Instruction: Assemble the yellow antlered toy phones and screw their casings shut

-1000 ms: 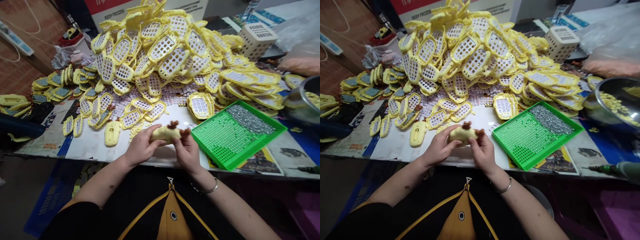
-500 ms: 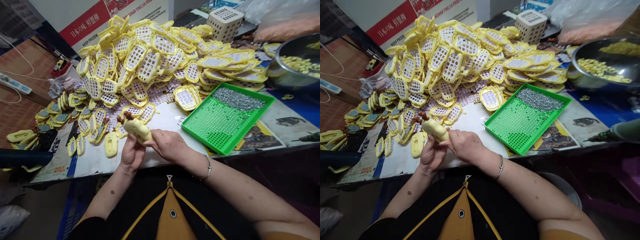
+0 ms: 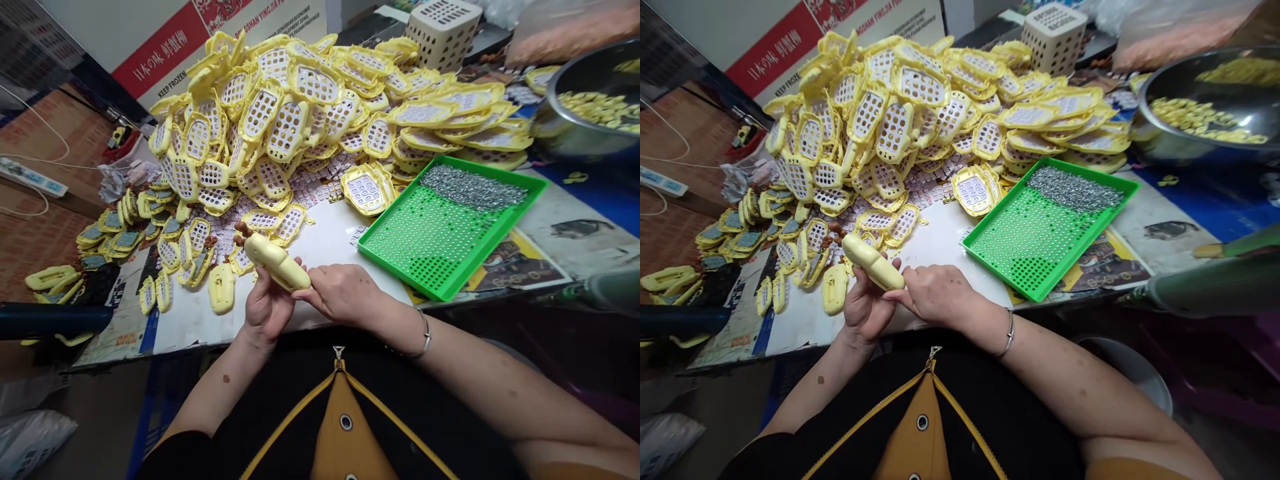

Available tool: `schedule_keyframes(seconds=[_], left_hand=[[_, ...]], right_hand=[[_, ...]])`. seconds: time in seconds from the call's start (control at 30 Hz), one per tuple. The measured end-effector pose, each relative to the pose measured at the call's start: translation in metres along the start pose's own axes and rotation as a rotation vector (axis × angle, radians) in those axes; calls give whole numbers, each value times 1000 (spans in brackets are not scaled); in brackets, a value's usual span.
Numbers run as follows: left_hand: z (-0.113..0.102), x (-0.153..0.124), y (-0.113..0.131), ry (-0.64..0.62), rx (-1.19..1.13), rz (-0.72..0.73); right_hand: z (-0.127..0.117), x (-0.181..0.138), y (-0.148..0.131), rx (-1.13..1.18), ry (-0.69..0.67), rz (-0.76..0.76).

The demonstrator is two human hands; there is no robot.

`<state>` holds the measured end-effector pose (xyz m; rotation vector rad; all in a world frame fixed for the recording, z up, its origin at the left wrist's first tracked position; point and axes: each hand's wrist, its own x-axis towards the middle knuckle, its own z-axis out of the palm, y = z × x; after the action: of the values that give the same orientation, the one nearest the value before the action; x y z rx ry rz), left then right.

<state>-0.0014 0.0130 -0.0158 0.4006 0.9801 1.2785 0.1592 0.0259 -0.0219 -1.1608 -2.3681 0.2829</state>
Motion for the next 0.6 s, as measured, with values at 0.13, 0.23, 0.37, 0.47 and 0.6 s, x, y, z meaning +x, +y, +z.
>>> schedule_keyframes(seconds=[0.13,0.23,0.37,0.47,0.6], left_hand=[[3,-1,-9,-95,55,75],[8,-3,-12,-110,80,108],[15,-3,-4,-8,16,70],[20,-3,4,58,-12,-3],[28,-6,4,46,6,-48]], right_hand=[[-22,5,-1,-53,-62,149],[-31,12,-2,-61,-107,155],[-33,16,0,-5,-116,140],[-28,11,-3,43,-142,136],[-17,3,-10,125,-79,134]])
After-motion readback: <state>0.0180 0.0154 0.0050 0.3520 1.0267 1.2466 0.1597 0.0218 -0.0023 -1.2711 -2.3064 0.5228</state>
